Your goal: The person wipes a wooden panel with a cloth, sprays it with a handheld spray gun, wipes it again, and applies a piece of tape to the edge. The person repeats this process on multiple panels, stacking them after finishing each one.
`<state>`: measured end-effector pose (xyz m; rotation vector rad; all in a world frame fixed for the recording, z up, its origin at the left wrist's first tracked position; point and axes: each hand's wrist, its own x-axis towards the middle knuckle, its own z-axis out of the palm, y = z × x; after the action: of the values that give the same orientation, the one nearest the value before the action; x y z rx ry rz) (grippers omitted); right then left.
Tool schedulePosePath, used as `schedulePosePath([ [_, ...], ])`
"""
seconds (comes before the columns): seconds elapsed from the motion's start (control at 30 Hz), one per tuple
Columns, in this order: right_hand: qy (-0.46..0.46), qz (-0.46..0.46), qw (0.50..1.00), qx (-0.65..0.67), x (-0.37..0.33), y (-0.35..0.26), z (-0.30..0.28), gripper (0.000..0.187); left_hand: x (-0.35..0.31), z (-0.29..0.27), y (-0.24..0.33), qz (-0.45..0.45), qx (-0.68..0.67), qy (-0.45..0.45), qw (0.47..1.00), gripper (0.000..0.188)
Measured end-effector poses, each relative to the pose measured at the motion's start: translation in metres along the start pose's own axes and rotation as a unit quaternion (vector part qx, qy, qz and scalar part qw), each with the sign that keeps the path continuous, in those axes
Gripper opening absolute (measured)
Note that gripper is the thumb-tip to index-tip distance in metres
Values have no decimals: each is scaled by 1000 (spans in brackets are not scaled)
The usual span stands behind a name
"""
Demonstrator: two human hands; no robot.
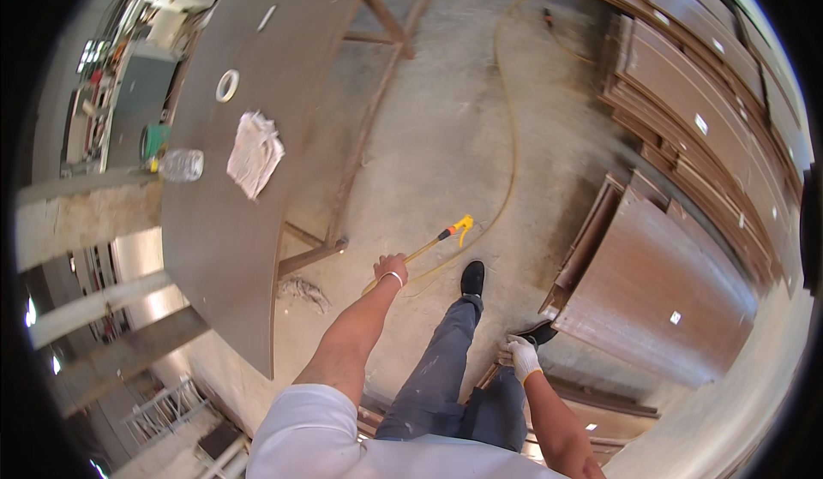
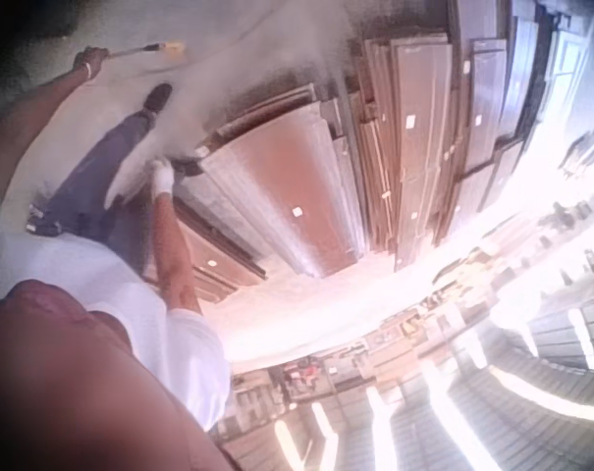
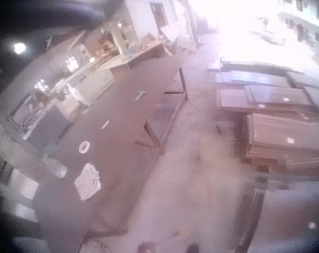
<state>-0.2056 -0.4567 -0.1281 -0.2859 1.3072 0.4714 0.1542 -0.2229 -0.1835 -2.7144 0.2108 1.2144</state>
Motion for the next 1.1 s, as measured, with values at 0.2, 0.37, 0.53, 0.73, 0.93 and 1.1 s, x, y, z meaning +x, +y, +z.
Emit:
schedulePosePath([
  [0.2,11,-45,996,-80,-15,-13,9,16,-14,-61,-8,81,-95,313,941,41],
  [0.37,-11,-44,997,-69,-1,-8,15,34,-4,-215,-109,108,-64,589,798,53],
  [0.53,-77,-45,996,-19,2,6,26,30,58,-345,-234,-238,-400,330,821,71],
  [0.73,13,-72,976,-203,-31,-16,88,53,75,-370,-170,-72,-705,237,664,51],
  [0.93,44,-462,745,-480,-160,-87,148,63,-56,-275,33,161,-491,426,743,38],
  [1.1,212,-633,492,-559,-224,-125,126,69,-208,-153,215,275,-401,176,856,40],
])
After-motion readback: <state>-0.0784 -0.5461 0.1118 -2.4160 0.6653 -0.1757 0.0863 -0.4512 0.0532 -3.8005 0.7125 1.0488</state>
